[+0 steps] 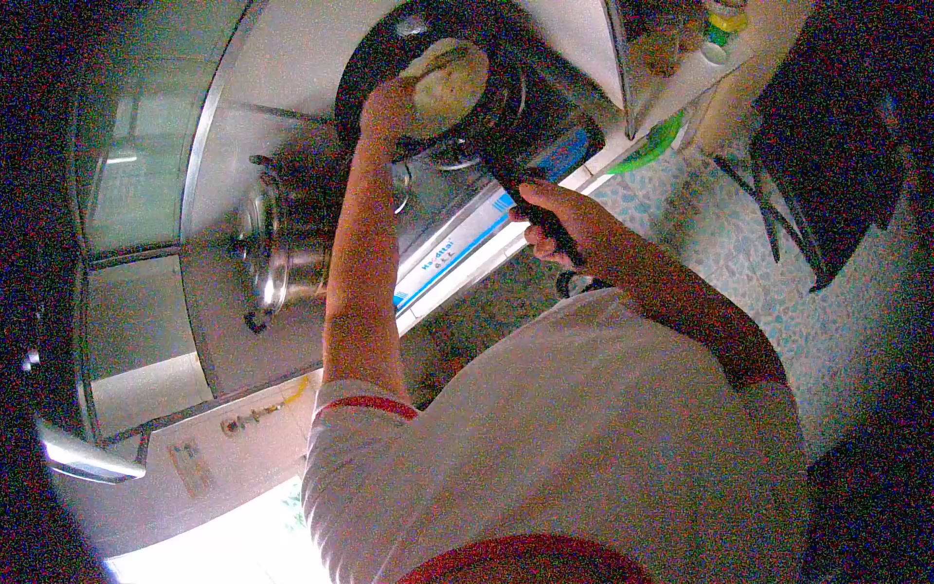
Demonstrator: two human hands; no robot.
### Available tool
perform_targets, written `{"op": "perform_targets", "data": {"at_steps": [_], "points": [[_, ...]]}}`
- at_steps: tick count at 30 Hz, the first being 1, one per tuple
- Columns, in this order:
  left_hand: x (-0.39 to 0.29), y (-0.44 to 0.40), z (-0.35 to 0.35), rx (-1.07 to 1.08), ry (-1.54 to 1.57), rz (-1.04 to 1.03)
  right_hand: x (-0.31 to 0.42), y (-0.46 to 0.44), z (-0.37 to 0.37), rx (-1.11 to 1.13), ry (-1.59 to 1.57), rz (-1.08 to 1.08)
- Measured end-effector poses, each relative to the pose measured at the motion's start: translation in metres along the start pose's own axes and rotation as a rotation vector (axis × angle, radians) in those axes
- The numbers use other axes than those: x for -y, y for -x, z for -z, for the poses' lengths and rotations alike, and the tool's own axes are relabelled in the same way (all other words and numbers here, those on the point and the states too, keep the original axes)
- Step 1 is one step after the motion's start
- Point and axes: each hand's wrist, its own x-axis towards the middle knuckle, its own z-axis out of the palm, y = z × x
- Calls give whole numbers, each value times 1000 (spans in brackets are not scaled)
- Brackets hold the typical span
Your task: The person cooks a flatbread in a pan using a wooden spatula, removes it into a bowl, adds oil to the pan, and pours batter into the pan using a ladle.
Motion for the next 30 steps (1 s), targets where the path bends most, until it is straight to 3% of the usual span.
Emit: {"op": "perform_targets", "data": {"at_steps": [2, 5, 6, 8, 11, 14, 19, 22, 27, 30], "points": [[-29, 7, 29, 133, -34, -1, 4, 2, 6, 21, -27, -45], [-39, 32, 62, 129, 53, -29, 8, 5, 0, -103, -98, 129], [-30, 40, 68, 110, 66, -112, 12, 4, 20, 67, -36, 20], [1, 57, 82, 78, 97, -274, 16, 6, 17, 29, -46, 81], [22, 79, 109, 185, 243, -188, 17, 7, 21, 60, -10, 83], [24, 83, 122, 357, 138, -94, 21, 10, 22, 93, 41, 42], [66, 66, 84, 220, -183, -93, 24, 4, 24, 51, -71, 108], [73, 69, 108, 159, -101, -49, 23, 5, 28, 45, -16, 114], [66, 76, 159, 257, 30, -67, 23, 9, 21, 90, -217, 94], [63, 79, 168, 351, -113, -61, 16, -1, 37, 202, -312, 74]]}}
